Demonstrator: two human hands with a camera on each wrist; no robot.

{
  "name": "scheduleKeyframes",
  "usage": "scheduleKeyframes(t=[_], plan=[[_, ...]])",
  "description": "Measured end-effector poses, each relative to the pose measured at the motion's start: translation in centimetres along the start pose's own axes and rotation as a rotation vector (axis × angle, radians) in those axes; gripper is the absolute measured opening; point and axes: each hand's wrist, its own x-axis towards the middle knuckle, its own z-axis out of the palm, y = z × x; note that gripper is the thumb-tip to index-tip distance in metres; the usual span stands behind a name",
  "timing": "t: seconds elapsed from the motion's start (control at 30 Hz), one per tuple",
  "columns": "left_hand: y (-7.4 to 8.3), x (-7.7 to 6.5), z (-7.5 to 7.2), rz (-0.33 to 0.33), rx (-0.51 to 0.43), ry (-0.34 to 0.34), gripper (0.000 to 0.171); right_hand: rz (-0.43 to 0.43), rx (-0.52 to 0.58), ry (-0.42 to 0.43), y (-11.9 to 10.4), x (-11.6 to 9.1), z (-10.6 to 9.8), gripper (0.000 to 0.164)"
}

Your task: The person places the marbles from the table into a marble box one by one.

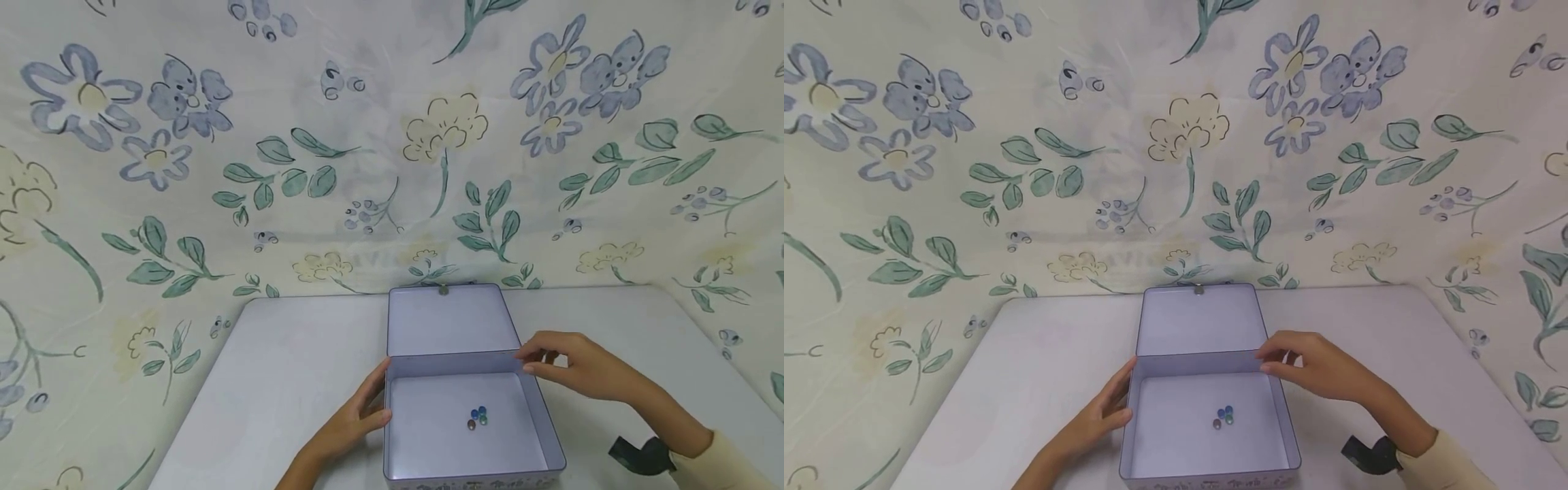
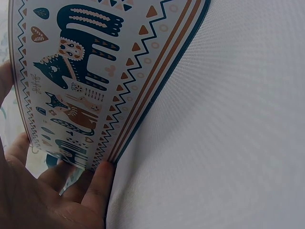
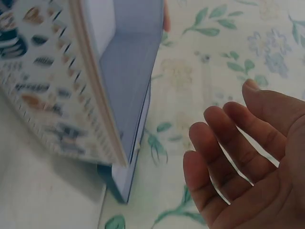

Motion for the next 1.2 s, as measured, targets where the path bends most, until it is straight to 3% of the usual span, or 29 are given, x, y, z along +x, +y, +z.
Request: scheduleKeyframes(t=[0.2, 0.43, 0.63, 0.9, 1.07, 1.2], plan=[[0.2, -0.2, 0.0, 0.004, -0.009, 0.01, 0.079, 0.065, -0.086, 0.13, 1.6, -2.6, -2.2, 0.019], [0.2, -0.1, 0.1, 0.013, -0.011, -0.002, 0.079, 0.239, -0.163, 0.244, 3.9, -5.8, -4.0, 0.016], [0.2, 0.0, -0.1, 0.019, -0.008, -0.01, 0.08, 0.387, -0.153, 0.272, 5.4, -8.1, -4.3, 0.014], [0.4, 0.3, -0.7, 0.023, 0.021, 0.001, 0.08, 0.421, -0.161, 0.33, 6.9, -9.7, -4.1, 0.016], [0.2, 0.1, -0.3, 0.014, 0.014, -0.004, 0.08, 0.511, -0.2, 0.31, 7.8, -10.8, -3.3, 0.021], [-0.1, 0.0, 0.0, 0.01, 0.002, -0.009, 0.079, 0.508, -0.229, 0.303, 8.8, -11.7, -2.5, 0.019]])
